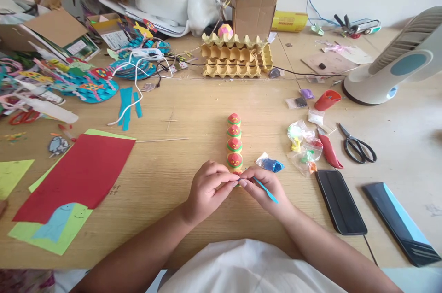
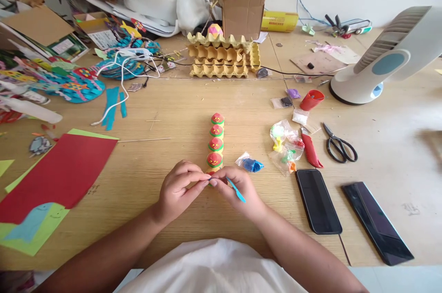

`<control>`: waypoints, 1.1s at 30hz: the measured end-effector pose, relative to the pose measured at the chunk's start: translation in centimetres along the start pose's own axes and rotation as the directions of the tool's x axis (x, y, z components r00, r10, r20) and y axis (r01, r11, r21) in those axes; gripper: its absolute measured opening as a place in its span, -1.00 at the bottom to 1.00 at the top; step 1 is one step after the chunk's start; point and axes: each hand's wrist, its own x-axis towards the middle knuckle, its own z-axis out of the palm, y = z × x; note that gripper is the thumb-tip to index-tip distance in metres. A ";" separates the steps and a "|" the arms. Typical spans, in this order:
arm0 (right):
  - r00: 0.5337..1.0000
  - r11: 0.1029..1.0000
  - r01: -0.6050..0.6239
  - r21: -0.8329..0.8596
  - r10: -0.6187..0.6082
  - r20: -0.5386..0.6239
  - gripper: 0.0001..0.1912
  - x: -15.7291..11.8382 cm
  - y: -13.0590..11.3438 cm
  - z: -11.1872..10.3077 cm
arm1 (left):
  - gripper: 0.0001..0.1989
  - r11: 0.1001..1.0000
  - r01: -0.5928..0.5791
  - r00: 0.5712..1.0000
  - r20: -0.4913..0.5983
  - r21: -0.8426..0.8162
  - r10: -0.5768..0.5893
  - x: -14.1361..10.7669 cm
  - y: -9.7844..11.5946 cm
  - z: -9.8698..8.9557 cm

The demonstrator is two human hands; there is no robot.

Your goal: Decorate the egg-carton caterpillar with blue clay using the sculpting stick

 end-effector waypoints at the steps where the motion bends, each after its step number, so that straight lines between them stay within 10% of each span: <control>1: 1.000 1.000 -0.023 0.020 0.023 0.000 -0.76 0.0 0.1 0.0 | -0.83 1.000 0.002 1.000 -0.002 0.001 -0.002 0.0 0.0 0.0; 10: 1.000 0.999 0.003 -0.051 -0.004 -0.016 -0.50 0.2 0.3 -0.7 | -0.80 0.999 0.040 0.999 0.015 -0.024 -0.040 -0.1 -0.4 0.0; 17: 0.998 0.999 0.005 -0.036 -0.007 -0.056 -0.75 0.5 0.2 -0.6 | -0.82 0.999 0.037 0.999 0.023 -0.037 -0.036 -0.1 -0.1 0.0; 33: 0.981 0.966 0.187 -0.180 -0.175 0.080 -0.59 0.4 -0.4 -0.3 | -0.84 0.996 -0.008 0.999 0.048 -0.094 0.013 -0.1 0.0 0.1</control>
